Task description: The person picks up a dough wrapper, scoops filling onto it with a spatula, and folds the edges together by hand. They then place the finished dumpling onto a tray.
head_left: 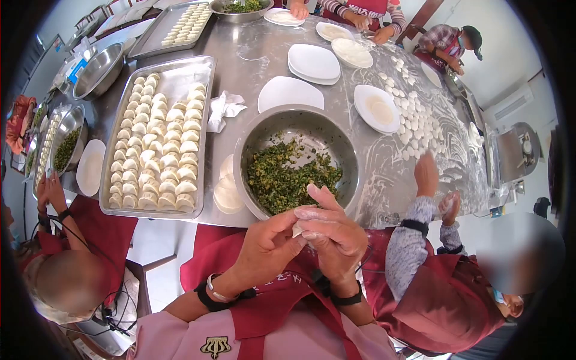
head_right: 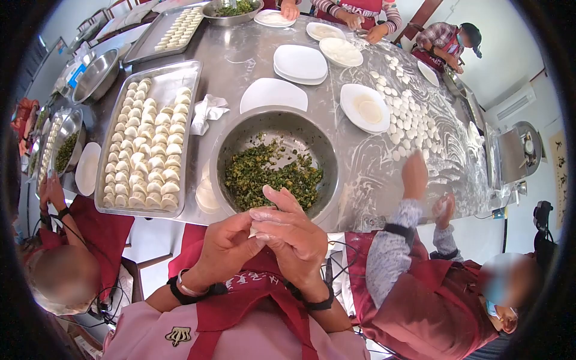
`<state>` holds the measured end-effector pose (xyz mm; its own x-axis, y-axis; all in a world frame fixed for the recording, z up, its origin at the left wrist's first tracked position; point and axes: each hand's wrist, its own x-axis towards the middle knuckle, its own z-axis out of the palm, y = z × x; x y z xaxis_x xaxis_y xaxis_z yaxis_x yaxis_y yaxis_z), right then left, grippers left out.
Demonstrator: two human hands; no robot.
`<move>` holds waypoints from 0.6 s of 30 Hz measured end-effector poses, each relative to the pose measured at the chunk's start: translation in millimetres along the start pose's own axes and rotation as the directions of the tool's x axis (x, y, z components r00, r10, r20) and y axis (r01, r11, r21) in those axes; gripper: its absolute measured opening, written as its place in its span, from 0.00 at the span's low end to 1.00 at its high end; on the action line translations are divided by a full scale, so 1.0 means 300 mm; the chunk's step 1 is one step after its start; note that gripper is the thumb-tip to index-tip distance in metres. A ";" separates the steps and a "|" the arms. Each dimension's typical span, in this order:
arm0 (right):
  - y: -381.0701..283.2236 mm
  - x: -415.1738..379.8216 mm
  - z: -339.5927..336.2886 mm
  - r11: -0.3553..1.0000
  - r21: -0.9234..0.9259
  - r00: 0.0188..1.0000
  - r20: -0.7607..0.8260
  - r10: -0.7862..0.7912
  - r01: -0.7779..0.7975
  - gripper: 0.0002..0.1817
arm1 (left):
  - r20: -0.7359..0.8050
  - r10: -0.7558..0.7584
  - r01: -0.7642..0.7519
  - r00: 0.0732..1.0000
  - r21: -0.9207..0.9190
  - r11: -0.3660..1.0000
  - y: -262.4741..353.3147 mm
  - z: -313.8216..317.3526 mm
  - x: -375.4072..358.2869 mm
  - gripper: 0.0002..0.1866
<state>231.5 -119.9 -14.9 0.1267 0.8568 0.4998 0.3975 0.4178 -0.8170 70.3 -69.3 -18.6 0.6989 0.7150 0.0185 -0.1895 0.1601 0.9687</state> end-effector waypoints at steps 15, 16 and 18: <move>0.013 0.021 0.022 0.985 -0.171 0.999 0.036 -0.002 0.008 0.16 | 0.015 -0.099 0.089 0.995 -0.574 0.814 -0.012 -0.002 0.004 0.22; 0.004 0.027 0.032 0.986 -0.165 1.000 0.025 0.018 -0.013 0.16 | 0.003 -0.142 0.107 0.990 -0.671 0.734 -0.023 -0.004 0.004 0.22; -0.022 0.044 0.057 0.987 -0.140 0.996 -0.037 0.080 -0.084 0.16 | 0.015 -0.171 0.123 0.985 -0.757 0.642 -0.020 -0.012 0.011 0.23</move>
<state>214.9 -106.4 -7.8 0.1914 0.8756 0.4434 0.5089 0.2978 -0.8077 71.3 -65.6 -25.2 0.7313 0.6667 -0.1437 -0.5576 0.7058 0.4369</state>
